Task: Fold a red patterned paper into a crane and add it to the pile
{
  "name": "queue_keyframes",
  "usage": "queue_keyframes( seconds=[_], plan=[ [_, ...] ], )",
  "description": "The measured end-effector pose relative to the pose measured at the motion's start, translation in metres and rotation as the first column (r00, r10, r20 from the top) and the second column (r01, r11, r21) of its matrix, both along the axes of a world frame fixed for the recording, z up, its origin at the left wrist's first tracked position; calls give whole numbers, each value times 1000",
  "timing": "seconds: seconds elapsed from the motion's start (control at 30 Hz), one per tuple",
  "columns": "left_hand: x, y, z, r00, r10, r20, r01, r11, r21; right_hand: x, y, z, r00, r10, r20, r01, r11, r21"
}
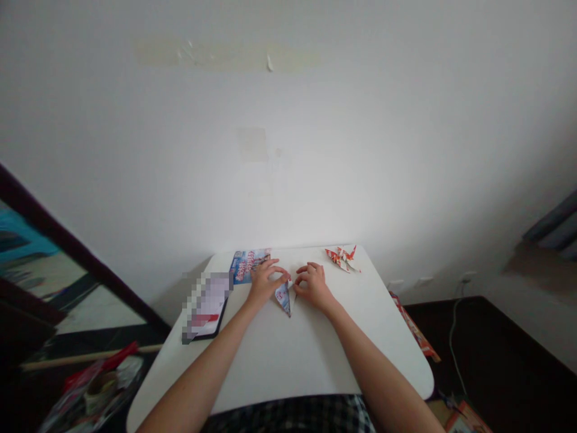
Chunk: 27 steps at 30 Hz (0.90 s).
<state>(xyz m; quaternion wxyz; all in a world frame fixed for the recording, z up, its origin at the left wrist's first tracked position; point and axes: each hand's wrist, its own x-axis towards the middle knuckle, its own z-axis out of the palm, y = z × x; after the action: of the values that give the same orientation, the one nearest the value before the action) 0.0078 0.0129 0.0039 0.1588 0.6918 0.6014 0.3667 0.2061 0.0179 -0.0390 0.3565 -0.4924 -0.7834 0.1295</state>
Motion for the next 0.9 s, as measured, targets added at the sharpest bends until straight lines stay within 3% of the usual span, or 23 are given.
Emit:
queue_keyframes(
  seconds=[0.67, 0.9],
  plan=[
    [1, 1, -1, 999, 21, -31, -23, 998, -62, -2, -4, 7, 1000, 14, -17, -14, 1000, 14],
    [2, 2, -4, 1000, 4, -16, -4, 999, -39, 0, 5, -2, 995, 6, -100, -1, 999, 42]
  ],
)
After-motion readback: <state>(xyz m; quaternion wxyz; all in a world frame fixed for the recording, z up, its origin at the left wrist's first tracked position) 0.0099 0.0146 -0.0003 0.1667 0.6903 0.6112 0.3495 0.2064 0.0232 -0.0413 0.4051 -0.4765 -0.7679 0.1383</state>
